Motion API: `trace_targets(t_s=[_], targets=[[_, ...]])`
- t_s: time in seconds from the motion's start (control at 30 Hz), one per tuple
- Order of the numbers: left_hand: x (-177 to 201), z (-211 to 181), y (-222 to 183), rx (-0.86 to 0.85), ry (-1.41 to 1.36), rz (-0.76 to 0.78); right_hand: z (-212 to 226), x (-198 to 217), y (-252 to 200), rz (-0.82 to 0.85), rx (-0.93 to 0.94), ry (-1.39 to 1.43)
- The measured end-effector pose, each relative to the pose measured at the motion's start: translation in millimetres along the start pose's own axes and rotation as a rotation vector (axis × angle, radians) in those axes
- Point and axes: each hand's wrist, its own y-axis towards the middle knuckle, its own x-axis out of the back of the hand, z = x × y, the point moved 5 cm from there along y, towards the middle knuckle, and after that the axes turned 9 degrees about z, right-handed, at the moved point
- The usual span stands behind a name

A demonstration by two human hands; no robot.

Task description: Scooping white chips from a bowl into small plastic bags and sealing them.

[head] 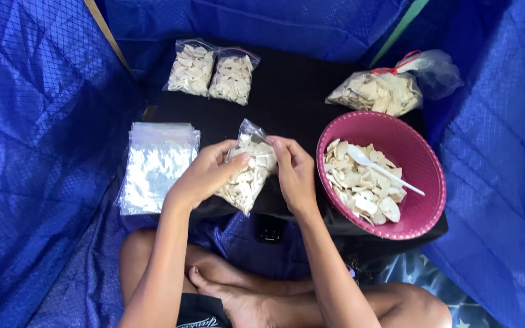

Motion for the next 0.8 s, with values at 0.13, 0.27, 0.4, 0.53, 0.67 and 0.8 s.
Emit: trace_targets(t_s=[0.13, 0.27, 0.4, 0.53, 0.67, 0.8], targets=[[4.2, 12.5, 1.6, -0.042, 0.045, -0.019, -7.8, 0.5, -1.3, -0.006, -0.029, 0.016], [0.8, 11.8, -1.9, -0.055, -0.014, -0.072, -6.1, -3.3, -2.6, -0.02, -0.057, 0.059], [2.3, 12.9, -4.1, -0.073, -0.016, -0.08, -17.2, -0.2, -1.1, 0.033, -0.032, 0.095], [8.3, 11.5, -0.1, -0.088, -0.048, -0.088, -10.0, 0.4, 3.2, 0.08, 0.006, 0.13], [6.3, 8.0, -3.4, -0.1, -0.044, -0.111, -8.3, 1.1, 1.9, 0.102, 0.005, 0.17], [4.6, 10.0, -4.7, -0.065, -0.018, -0.151, -16.0, 3.5, 3.1, 0.121, 0.01, 0.172]])
